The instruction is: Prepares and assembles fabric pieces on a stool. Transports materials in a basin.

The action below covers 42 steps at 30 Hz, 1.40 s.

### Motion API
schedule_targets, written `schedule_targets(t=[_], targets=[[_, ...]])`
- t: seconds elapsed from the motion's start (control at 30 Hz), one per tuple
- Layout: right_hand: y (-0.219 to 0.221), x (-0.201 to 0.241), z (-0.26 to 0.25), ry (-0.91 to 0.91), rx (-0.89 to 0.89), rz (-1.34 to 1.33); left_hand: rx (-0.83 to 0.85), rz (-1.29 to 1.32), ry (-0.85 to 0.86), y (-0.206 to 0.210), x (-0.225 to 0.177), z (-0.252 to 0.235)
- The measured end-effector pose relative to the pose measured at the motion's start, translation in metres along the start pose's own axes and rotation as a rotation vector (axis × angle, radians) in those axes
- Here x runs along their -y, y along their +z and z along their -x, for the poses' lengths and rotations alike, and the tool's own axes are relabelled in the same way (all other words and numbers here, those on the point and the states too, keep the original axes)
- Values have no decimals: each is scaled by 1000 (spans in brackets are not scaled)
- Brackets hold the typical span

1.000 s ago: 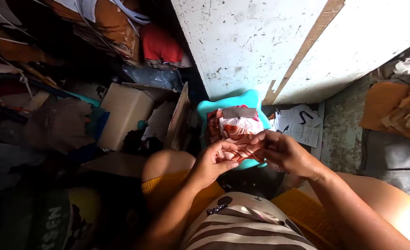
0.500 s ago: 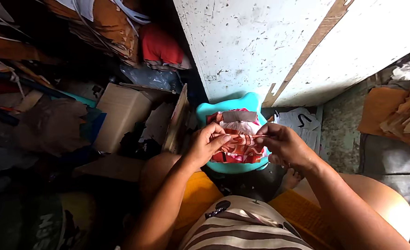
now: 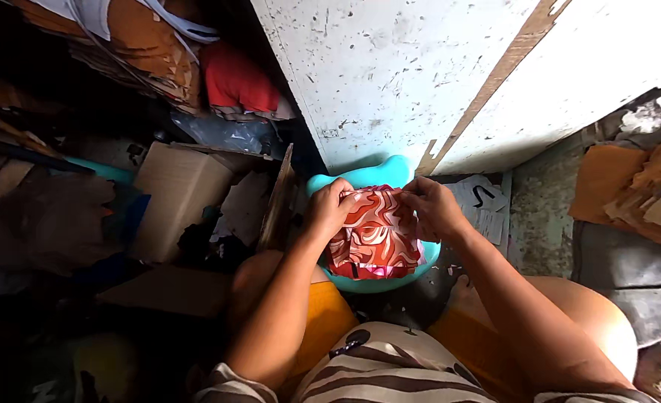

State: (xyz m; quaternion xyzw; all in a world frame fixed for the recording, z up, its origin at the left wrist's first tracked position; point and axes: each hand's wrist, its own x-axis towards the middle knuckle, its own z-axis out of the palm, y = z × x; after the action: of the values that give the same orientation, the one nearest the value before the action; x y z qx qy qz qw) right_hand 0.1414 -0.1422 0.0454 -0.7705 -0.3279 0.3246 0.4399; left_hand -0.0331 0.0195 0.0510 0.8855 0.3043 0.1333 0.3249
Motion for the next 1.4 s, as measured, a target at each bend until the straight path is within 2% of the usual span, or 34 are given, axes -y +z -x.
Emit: schedule_targets(t=[0.23, 0.3, 0.37, 0.5, 0.6, 0.73, 0.83, 0.93, 1.07, 1.17, 1.23, 1.3, 1.4], targets=[[10, -8, -19, -37, -76, 145, -24, -84, -35, 3, 4, -6], [10, -8, -21, -41, -70, 174, -79, -85, 22, 7, 6, -5], [11, -8, -22, -51, -69, 205, -101, -67, 167, 13, 3, -3], [12, -12, -24, -76, -69, 242, 82, -174, 410, 37, -9, 12], [5, -21, -24, -90, -82, 300, 231, -332, 422, 48, -5, 20], [-16, -25, -17, -62, -142, 310, 253, -392, 433, 50, -1, 20], [-34, -17, -5, 52, -139, 172, 258, -384, 424, 47, -3, 19], [-46, -2, 16, 96, -77, -93, 201, -220, 387, 35, -9, 19], [-46, 34, 46, -123, 18, -255, 87, 155, 386, 2, -29, 17], [-33, 62, 58, -345, 85, -284, 220, 434, 362, -18, -51, 22], [-22, 76, 58, -475, 82, -320, 242, 525, 312, -24, -58, 27], [-13, 81, 54, -571, 51, -360, 167, 566, 303, -27, -55, 34], [0, 76, 52, -540, 27, -421, 59, 636, 282, -37, -43, 41]])
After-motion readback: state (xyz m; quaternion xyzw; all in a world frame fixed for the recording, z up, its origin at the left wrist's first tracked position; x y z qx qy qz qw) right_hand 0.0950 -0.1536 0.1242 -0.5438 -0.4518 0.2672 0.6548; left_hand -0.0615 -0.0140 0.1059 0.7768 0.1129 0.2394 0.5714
